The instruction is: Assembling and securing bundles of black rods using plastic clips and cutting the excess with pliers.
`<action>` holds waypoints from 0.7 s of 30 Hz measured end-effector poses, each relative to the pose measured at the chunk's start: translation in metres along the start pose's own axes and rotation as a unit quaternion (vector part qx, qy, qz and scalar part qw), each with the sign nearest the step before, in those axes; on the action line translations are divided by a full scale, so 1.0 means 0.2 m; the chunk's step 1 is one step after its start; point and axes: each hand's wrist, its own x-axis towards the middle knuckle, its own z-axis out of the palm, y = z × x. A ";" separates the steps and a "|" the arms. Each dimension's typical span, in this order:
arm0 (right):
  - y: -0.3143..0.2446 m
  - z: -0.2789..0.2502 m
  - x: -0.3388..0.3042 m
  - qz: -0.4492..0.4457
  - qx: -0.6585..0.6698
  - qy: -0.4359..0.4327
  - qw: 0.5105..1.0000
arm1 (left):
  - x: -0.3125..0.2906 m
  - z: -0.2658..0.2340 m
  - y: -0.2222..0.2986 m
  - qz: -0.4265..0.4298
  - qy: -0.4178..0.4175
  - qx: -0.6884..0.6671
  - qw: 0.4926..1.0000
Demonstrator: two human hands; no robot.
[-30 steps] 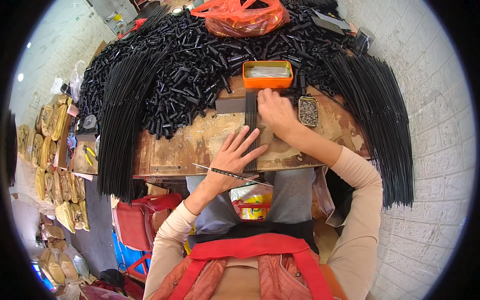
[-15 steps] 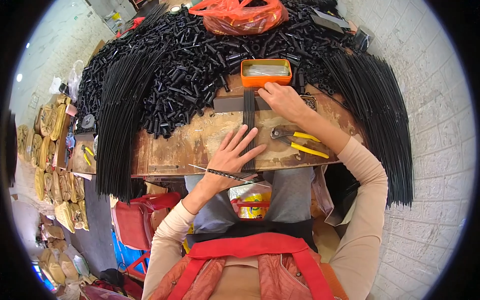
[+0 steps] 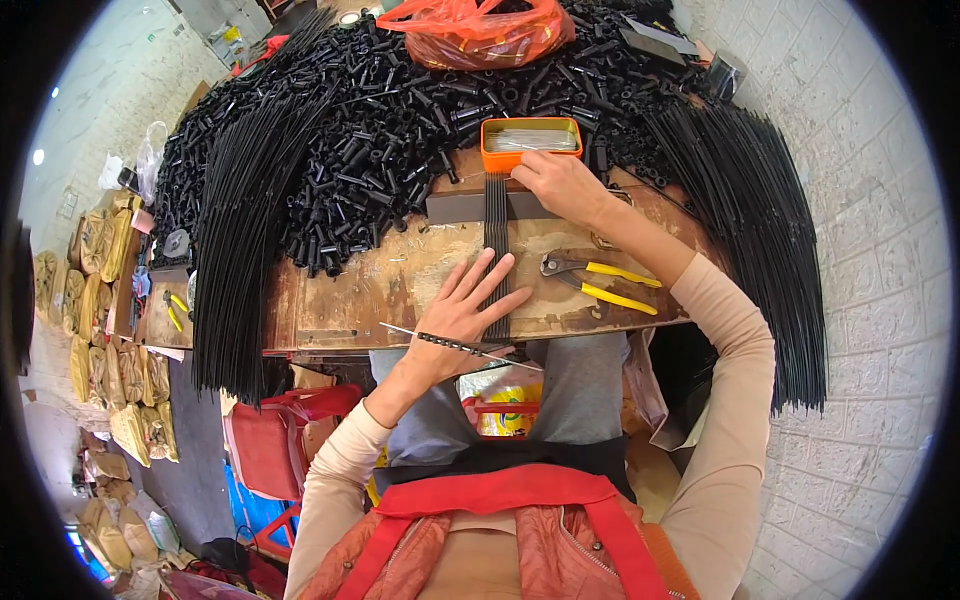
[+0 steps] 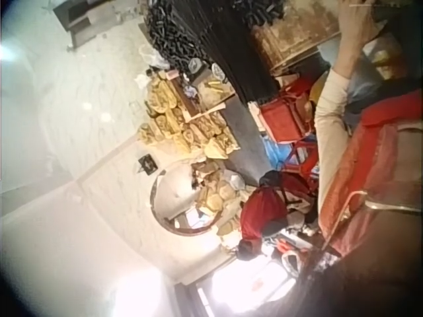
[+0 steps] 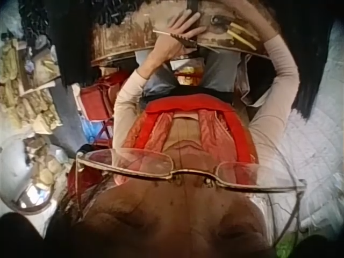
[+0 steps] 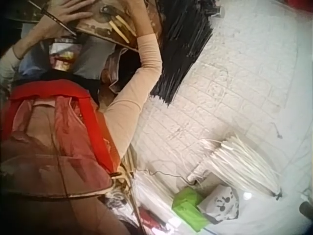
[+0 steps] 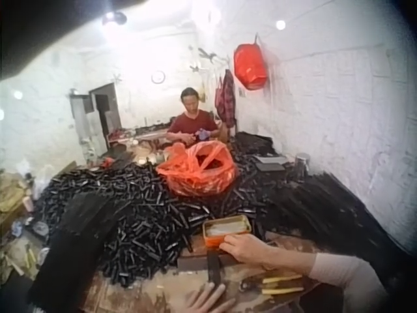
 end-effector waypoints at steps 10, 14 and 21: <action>-0.06 0.01 -0.01 0.042 0.040 0.013 0.998 | 0.00 -0.01 0.01 -0.010 0.001 0.002 1.000; -0.01 0.01 0.00 0.015 0.036 0.023 0.999 | 0.01 0.00 0.01 -0.005 0.004 0.002 1.000; -0.01 0.02 -0.02 -0.003 0.037 0.030 0.999 | 0.01 -0.02 0.02 -0.010 -0.002 -0.003 1.000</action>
